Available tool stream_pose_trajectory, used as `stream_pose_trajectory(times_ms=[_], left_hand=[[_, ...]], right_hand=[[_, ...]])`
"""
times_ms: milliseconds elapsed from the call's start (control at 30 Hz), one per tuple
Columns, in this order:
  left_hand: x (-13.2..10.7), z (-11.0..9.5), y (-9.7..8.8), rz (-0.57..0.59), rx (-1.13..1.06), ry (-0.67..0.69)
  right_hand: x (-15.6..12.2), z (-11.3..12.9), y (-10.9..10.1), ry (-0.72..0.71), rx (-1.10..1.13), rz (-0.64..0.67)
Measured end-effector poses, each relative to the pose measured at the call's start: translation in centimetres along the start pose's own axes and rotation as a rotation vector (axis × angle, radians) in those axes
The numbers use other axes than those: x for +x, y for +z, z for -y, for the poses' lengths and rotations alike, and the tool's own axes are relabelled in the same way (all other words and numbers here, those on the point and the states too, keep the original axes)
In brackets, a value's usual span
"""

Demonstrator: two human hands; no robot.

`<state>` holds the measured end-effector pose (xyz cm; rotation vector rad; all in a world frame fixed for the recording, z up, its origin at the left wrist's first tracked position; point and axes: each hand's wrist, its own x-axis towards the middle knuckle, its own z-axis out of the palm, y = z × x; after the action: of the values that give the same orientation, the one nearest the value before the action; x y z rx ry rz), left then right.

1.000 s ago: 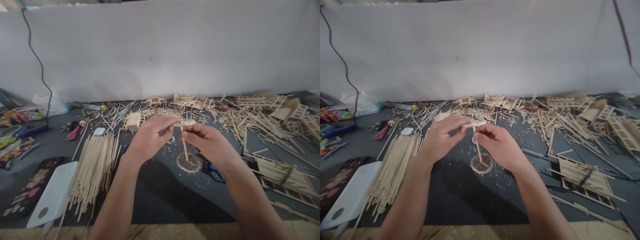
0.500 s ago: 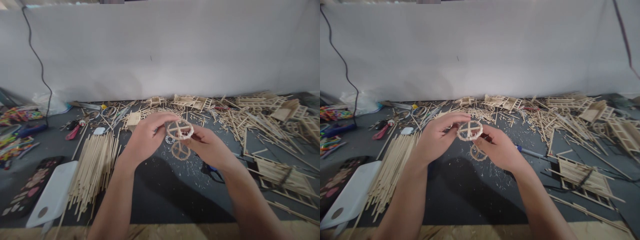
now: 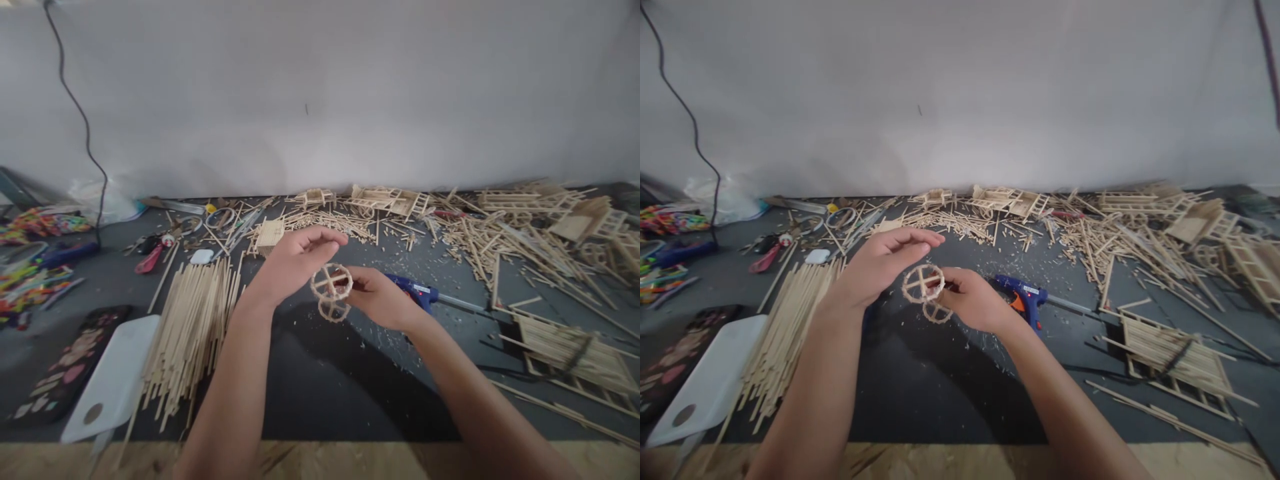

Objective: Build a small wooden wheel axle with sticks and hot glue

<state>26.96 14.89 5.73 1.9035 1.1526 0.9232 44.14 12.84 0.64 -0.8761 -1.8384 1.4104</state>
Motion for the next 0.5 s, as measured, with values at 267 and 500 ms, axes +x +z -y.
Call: stream_pose_trajectory(times_ms=[267,500], left_hand=[[0.2,0.7,-0.3,0.041,0.093,-0.045],[0.2,0.8,-0.4,0.055,0.109,-0.030]], right_hand=[[1.1,-3.6,1.6,-0.015,0.046,-0.015],[1.2,-4.2,1.9,-0.010,0.072,0.019]])
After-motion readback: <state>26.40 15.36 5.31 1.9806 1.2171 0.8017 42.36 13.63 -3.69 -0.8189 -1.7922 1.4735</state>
